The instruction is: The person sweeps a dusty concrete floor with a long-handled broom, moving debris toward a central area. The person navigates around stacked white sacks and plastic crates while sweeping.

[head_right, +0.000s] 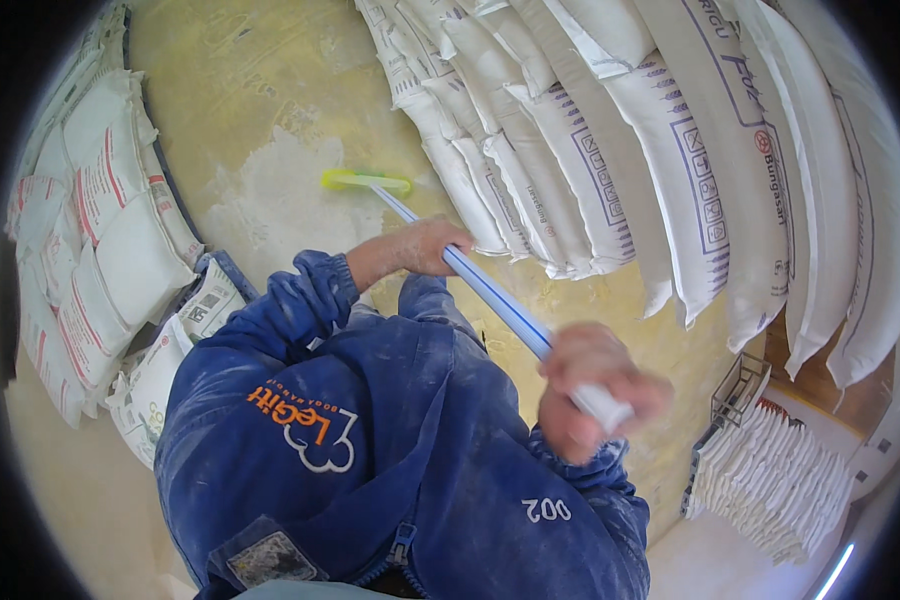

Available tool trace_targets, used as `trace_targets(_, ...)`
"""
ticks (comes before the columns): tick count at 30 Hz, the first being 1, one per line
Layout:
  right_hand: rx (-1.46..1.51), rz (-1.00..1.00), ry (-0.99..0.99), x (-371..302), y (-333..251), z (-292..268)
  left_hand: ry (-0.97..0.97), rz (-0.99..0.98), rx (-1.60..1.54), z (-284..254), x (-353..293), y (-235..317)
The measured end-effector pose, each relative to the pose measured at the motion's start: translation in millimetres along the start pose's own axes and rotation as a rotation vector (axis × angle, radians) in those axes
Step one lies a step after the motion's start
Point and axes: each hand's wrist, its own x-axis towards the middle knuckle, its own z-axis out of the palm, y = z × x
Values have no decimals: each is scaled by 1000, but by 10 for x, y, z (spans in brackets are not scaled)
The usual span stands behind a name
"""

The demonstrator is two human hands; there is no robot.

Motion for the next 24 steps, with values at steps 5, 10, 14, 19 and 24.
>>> trace_targets(5,-360,-362,-21,-148,-446,201,405,220,-28,343,-175,301)
trace_targets(10,-360,-128,-457,-259,-288,431,320,-110,-175,618,-437,-220)
trace_targets(14,-68,132,-305,-249,-202,445,295,-113,-70,529,-625,-182)
trace_targets(19,138,19,-316,318,-358,239,483,-185,42,355,-838,464)
trace_targets(24,740,380,-656,768,-104,680,591,-291,-120,114,-1653,918)
